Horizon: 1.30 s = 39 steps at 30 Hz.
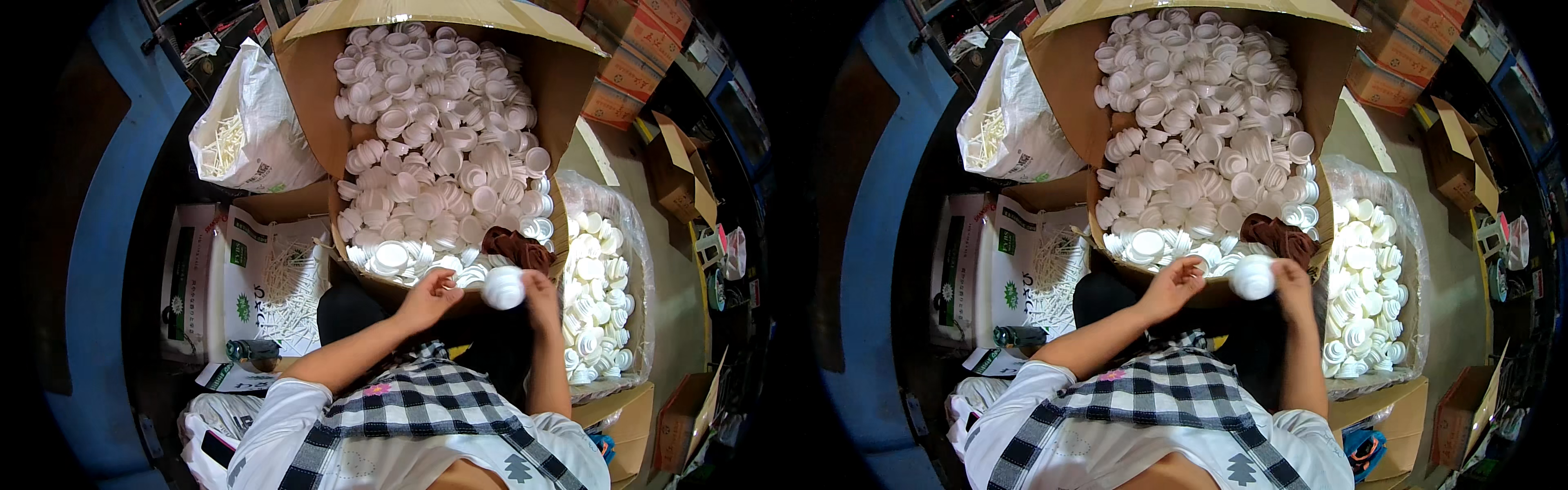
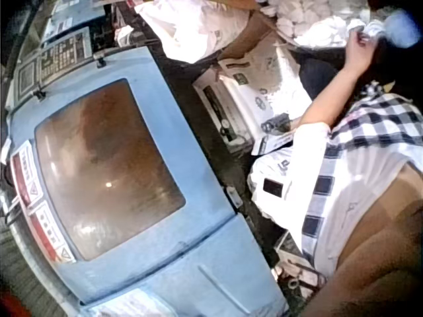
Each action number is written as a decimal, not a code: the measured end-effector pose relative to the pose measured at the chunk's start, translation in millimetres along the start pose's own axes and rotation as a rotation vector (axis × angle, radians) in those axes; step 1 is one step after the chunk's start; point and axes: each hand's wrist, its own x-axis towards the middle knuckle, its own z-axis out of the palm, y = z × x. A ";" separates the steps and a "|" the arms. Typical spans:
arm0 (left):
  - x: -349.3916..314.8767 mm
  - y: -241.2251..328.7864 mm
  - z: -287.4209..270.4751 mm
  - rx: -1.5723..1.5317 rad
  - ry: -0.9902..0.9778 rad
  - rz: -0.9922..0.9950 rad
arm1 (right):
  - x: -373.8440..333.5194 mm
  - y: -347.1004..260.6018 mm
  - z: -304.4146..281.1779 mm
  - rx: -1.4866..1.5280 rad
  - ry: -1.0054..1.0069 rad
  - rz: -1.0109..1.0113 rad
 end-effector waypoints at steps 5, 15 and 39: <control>52.6 -40.5 -83.4 0.697 0.289 0.019 | -10.6 38.9 -151.9 0.459 0.729 0.020; 76.7 -51.9 -115.7 1.270 0.000 -0.251 | -102.4 142.8 -301.6 0.478 1.581 0.052; -10.5 -13.2 -98.7 -0.395 0.464 -0.122 | 126.2 39.5 -54.3 -0.521 0.685 -0.288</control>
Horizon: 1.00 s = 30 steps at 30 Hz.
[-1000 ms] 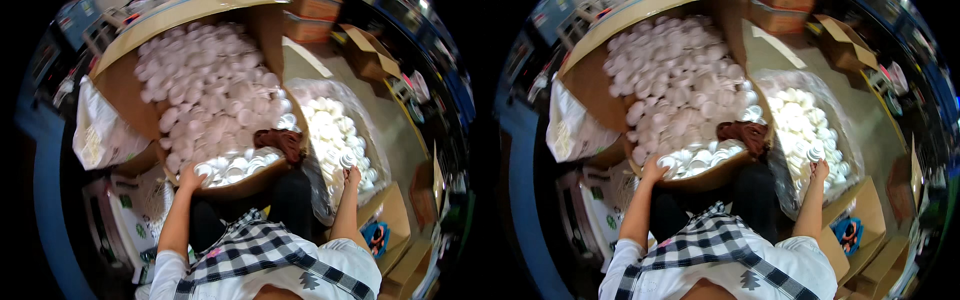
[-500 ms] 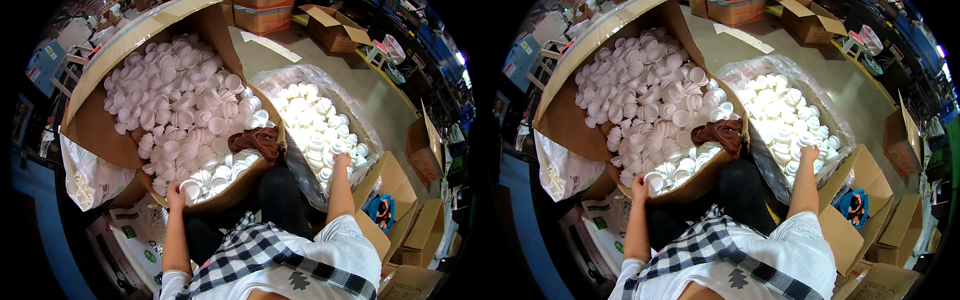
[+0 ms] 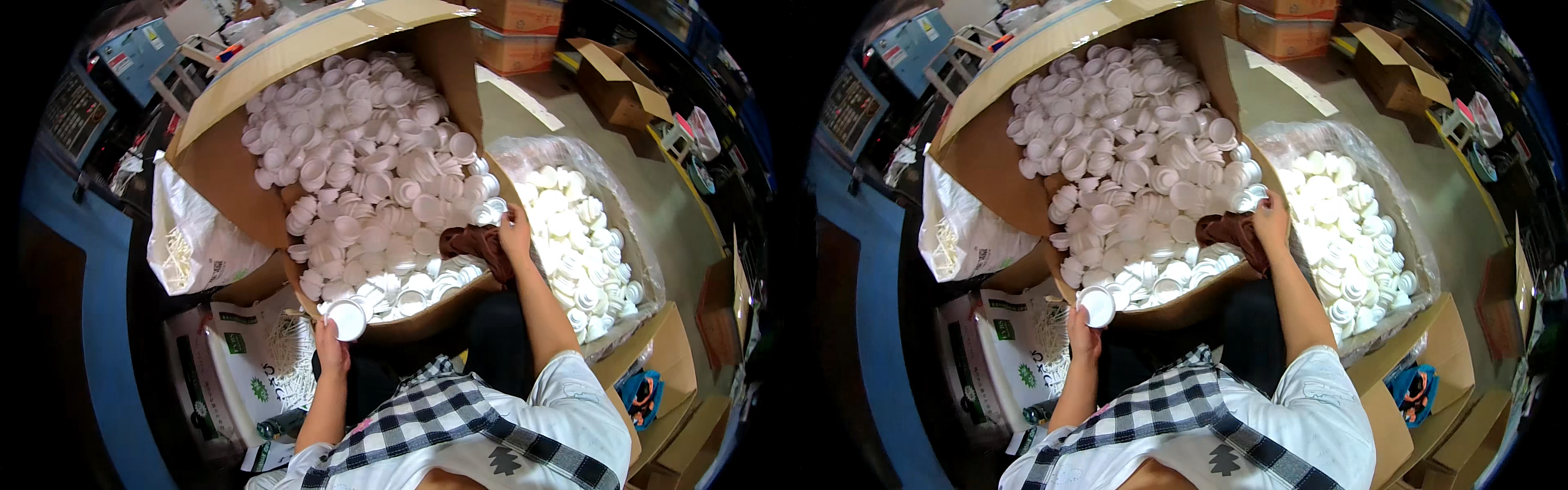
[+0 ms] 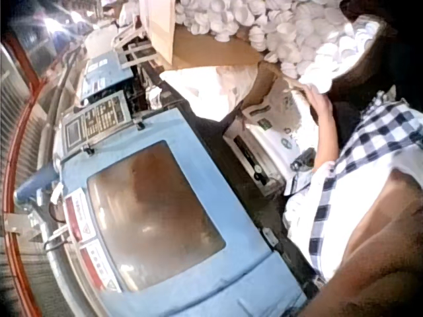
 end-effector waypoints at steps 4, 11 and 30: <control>-29.6 26.1 -2.3 -0.325 -0.128 -0.219 | 4.6 -19.0 62.5 -0.298 -0.328 -0.045; -61.1 79.6 21.6 -0.597 -0.420 -0.273 | -11.2 -14.2 92.6 -0.598 -0.349 0.121; -64.7 69.5 72.8 -0.585 -0.578 -0.335 | -131.2 -173.8 25.8 0.710 -0.518 -0.022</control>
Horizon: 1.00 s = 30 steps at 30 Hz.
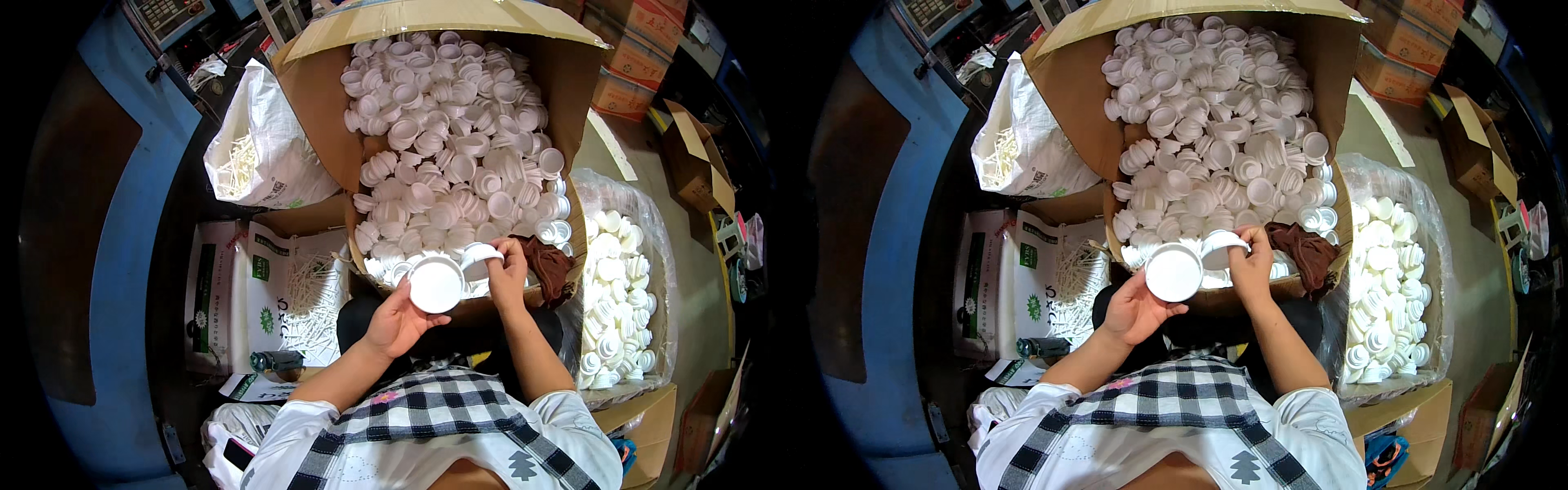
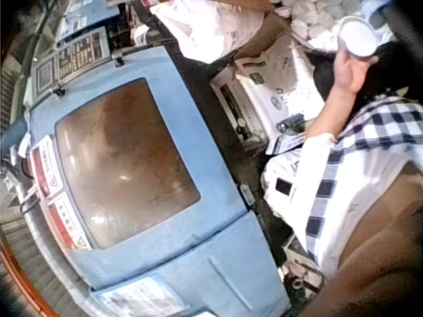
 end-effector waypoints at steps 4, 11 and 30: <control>2.4 -8.4 15.7 0.053 0.094 0.076 | -17.9 -27.5 13.2 0.132 -0.014 -0.222; 1.5 -10.3 24.5 -0.005 0.132 0.105 | -52.0 -44.4 21.8 0.381 -0.177 0.002; -1.1 -3.1 30.0 -0.074 -0.016 -0.033 | -47.0 -91.1 2.2 -0.218 -0.286 -0.446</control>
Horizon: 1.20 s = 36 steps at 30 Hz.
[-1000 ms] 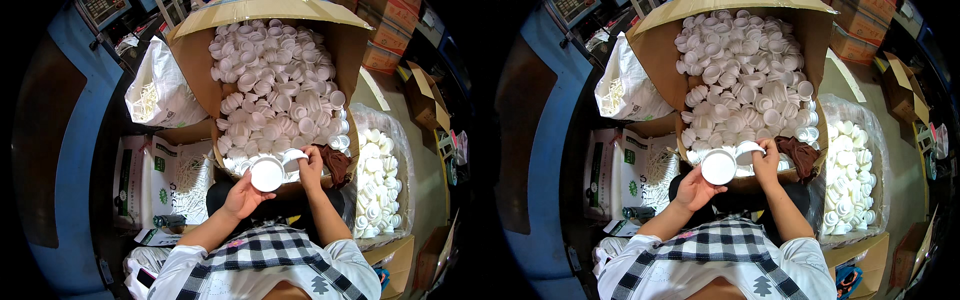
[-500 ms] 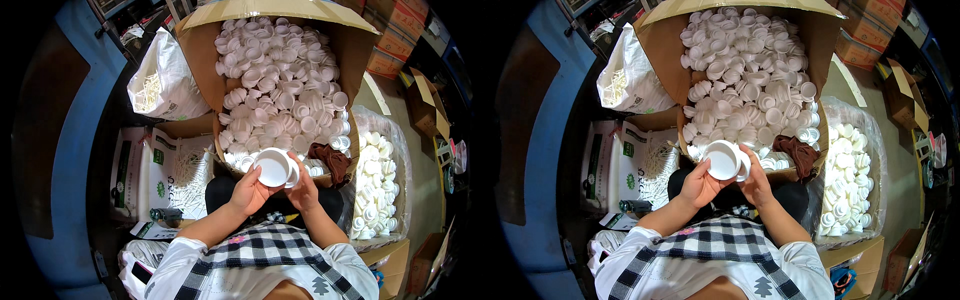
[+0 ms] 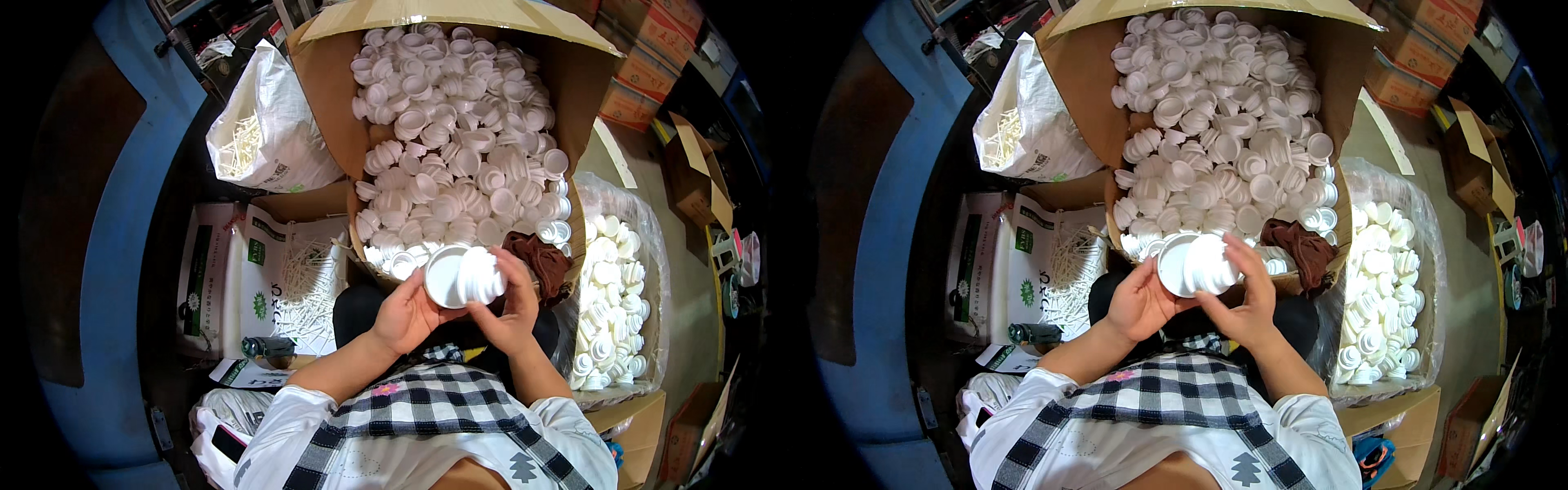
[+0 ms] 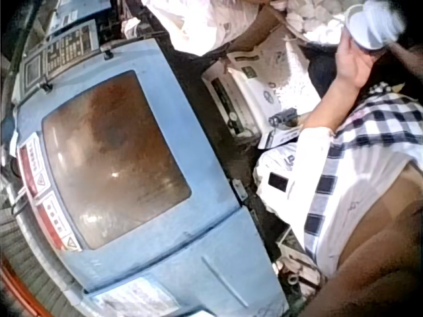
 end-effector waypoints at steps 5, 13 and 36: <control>-3.0 -6.1 7.4 0.151 0.054 0.084 | 1.1 -10.4 5.8 -0.139 -0.023 -0.093; -5.5 -8.0 10.1 0.289 0.044 0.127 | 1.1 -10.1 8.9 -0.158 -0.002 -0.093; -1.7 -16.9 -3.9 0.654 0.092 0.306 | -9.1 2.6 14.2 -0.107 -0.069 -0.114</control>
